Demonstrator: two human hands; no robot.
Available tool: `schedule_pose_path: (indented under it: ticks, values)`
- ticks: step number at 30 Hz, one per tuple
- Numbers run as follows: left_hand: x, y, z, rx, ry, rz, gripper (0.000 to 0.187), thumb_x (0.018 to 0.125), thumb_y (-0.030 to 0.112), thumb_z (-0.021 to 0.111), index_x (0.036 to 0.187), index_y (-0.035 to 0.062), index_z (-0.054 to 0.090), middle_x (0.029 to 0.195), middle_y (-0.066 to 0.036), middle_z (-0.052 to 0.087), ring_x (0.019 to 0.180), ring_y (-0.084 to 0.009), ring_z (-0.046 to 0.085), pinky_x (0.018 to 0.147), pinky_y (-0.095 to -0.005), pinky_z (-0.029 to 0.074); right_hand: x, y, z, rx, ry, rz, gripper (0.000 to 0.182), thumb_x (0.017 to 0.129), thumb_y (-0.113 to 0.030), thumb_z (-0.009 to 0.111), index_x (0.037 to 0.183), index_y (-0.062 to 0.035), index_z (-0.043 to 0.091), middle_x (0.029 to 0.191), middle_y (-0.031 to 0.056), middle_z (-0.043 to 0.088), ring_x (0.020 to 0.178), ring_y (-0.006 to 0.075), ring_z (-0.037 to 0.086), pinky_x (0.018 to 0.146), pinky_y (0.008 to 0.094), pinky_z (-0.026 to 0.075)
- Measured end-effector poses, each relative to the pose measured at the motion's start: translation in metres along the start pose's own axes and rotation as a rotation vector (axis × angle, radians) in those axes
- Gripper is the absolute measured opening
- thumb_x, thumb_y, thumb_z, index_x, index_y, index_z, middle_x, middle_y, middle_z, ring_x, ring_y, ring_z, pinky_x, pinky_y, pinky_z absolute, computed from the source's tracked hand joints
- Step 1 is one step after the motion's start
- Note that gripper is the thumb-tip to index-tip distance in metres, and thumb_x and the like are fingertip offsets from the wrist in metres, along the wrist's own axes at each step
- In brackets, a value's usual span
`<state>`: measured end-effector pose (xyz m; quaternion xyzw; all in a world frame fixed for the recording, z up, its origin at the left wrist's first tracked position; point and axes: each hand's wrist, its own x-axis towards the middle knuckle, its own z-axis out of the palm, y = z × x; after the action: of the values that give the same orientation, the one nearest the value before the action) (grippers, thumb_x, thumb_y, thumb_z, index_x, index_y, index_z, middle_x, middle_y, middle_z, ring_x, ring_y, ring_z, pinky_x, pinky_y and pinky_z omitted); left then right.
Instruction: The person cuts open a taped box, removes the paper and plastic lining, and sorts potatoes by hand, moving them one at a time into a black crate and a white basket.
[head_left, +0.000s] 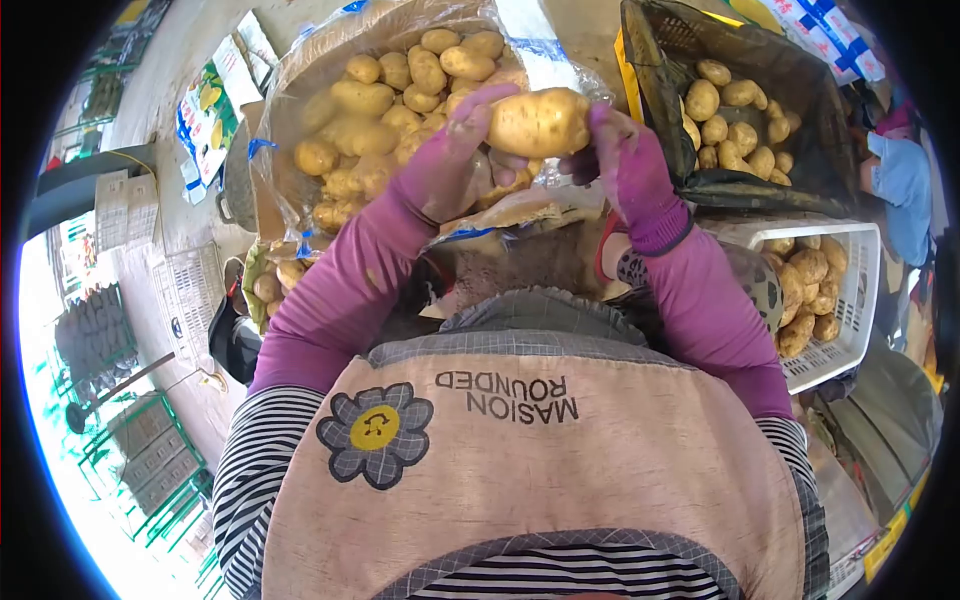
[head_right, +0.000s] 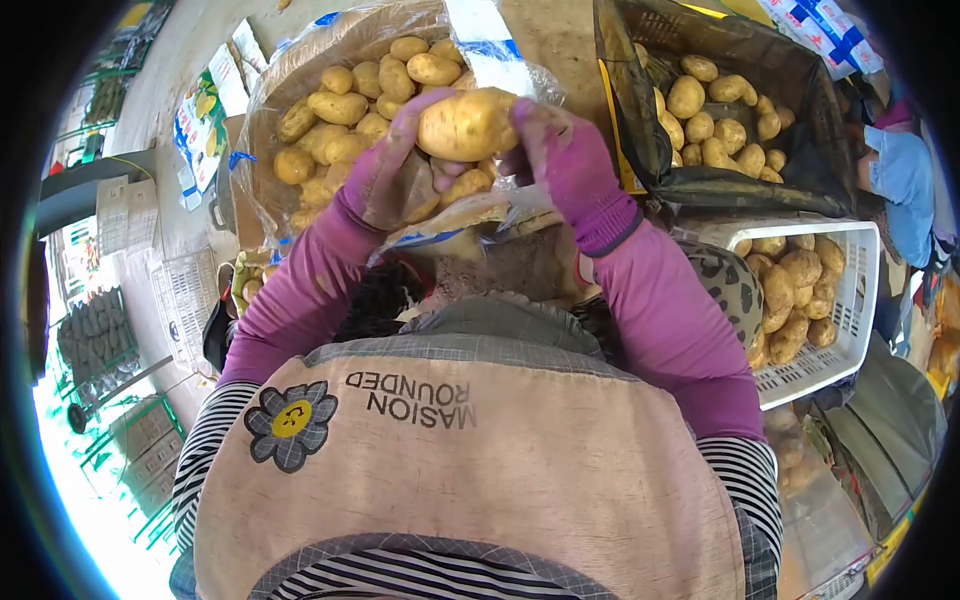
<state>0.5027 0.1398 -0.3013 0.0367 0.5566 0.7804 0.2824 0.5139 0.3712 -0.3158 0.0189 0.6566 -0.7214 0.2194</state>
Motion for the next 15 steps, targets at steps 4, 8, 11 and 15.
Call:
schedule_pose_path:
  ticks: [4, 8, 11, 15]
  values:
    - [-0.005, 0.001, 0.010, -0.266, 0.070, -0.191, 0.050, 0.102, 0.044, 0.029, 0.128, 0.0033, 0.045, 0.089, -0.010, 0.061, 0.066, -0.0117, 0.050, 0.057, -0.0246, 0.045, 0.001, 0.005, 0.001, -0.002, 0.052, 0.032, 0.047, 0.096, -0.038, 0.055, 0.124, -0.0007, 0.052, 0.106, 0.0108, 0.063, 0.088, 0.0149, 0.064, 0.077, 0.0256, 0.054]
    - [-0.006, -0.005, 0.014, 0.599, 0.090, 0.141, 0.047, 0.102, 0.042, 0.032, 0.113, 0.0009, 0.052, 0.073, -0.006, 0.060, 0.055, -0.0102, 0.050, 0.048, -0.0233, 0.042, -0.005, 0.008, 0.018, -0.272, 0.132, -0.547, 0.052, 0.095, -0.035, 0.056, 0.134, -0.0020, 0.044, 0.119, 0.0142, 0.057, 0.099, 0.0179, 0.062, 0.077, 0.0248, 0.055]
    - [-0.001, 0.004, 0.020, 0.613, 0.199, -0.097, 0.043, 0.101, 0.039, 0.037, 0.101, 0.0005, 0.057, 0.065, -0.004, 0.059, 0.047, -0.0100, 0.049, 0.045, -0.0244, 0.042, -0.002, 0.014, 0.021, -0.247, 0.202, -0.519, 0.054, 0.095, -0.033, 0.057, 0.137, -0.0026, 0.041, 0.124, 0.0158, 0.055, 0.103, 0.0208, 0.061, 0.077, 0.0259, 0.056]
    - [0.042, -0.011, -0.041, 0.758, 0.152, -0.067, 0.030, 0.094, 0.028, 0.055, 0.108, 0.0022, 0.062, 0.095, -0.007, 0.064, 0.077, -0.0123, 0.061, 0.067, -0.0253, 0.051, -0.004, 0.006, -0.002, 0.579, 0.216, -0.096, 0.057, 0.092, -0.038, 0.059, 0.133, -0.0014, 0.043, 0.119, 0.0151, 0.057, 0.100, 0.0223, 0.061, 0.074, 0.0250, 0.056]
